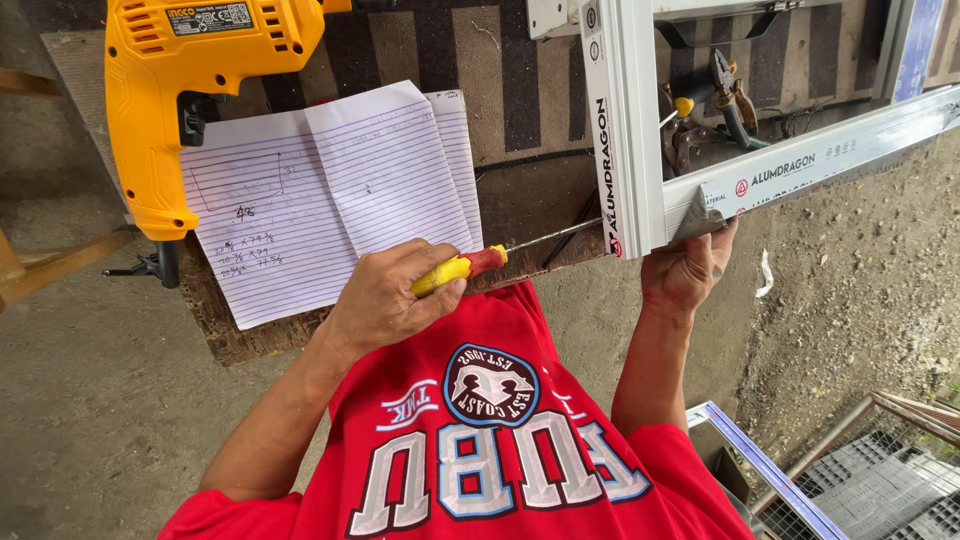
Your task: The person assembles a white aluminum window frame by joining two profile pieces at a corner. They use a screwdriver to tighten screws and a hammer to tap the screwdriver handle for additional force. The person also uses a yellow power drill and a tape measure during the process.
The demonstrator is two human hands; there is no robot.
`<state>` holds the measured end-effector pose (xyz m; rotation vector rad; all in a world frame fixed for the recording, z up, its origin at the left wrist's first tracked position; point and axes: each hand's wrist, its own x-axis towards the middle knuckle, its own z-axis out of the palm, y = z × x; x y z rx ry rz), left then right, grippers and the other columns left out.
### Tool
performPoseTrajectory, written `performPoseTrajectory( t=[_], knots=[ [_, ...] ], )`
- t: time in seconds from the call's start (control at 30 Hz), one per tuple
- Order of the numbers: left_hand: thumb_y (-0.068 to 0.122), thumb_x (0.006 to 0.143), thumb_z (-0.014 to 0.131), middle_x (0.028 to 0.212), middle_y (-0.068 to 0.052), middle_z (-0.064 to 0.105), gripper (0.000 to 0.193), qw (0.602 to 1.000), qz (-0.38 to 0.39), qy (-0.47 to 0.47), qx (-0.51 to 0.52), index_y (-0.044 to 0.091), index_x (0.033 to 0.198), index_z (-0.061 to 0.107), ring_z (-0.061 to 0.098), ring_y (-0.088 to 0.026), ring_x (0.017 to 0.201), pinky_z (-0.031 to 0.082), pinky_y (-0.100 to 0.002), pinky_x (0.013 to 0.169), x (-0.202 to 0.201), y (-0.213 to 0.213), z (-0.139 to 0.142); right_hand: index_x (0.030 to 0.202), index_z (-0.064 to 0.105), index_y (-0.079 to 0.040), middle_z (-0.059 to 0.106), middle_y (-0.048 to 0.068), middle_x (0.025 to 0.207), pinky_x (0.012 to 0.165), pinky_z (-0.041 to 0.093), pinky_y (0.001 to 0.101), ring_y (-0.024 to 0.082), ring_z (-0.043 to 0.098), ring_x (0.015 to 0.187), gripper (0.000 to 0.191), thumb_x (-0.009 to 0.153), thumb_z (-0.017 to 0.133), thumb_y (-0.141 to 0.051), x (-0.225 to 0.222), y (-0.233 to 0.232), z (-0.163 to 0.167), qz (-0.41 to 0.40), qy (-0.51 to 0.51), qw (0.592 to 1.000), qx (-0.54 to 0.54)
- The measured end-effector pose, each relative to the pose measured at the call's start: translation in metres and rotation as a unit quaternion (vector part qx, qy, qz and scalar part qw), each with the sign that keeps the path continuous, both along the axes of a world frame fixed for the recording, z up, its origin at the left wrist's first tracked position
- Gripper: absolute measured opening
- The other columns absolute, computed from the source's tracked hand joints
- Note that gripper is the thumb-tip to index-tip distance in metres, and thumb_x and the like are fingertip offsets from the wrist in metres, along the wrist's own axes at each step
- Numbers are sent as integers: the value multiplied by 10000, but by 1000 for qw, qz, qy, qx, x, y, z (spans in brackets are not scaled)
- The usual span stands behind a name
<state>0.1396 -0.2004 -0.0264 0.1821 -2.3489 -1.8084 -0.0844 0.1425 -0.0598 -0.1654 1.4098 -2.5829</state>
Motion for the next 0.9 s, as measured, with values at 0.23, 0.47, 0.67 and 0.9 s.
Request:
performPoseTrajectory(
  t=[0.23, 0.47, 0.67, 0.9],
  knots=[
    [243, 925, 762, 888, -98, 730, 327, 1000, 2, 3, 22, 8, 1149, 722, 715, -201, 680, 592, -320, 593, -5, 6, -6, 1517, 373, -47, 664, 92, 1301, 1103, 618, 419, 250, 688, 1224, 732, 910, 783, -49, 2, -4, 5, -22, -17, 1000, 14],
    [236, 914, 749, 770, -92, 724, 285, 1000, -22, -1, -15, 22, 1102, 746, 688, -213, 614, 562, -338, 549, -19, 0, 14, 1542, 371, -44, 661, 95, 1320, 1094, 595, 402, 245, 672, 1250, 733, 933, 780, -27, 1, -7, 8, -11, -16, 1000, 9],
    [232, 924, 716, 740, -39, 722, 256, 986, -45, -91, 130, 15, 1046, 777, 665, -120, 594, 546, -291, 554, -28, 2, 5, 1520, 378, -44, 634, 85, 1353, 1142, 584, 401, 238, 665, 1260, 725, 922, 787, -19, 2, -14, 12, -15, 1, 1000, 18],
    [338, 1045, 611, 773, -16, 677, 416, 879, -42, -258, 398, -34, 1122, 781, 511, -88, 629, 423, -250, 535, -34, 17, -14, 1518, 337, -47, 580, 80, 1382, 1071, 609, 361, 213, 669, 1246, 698, 947, 721, 69, 4, -20, 25, -49, 30, 996, 62]
  ],
)
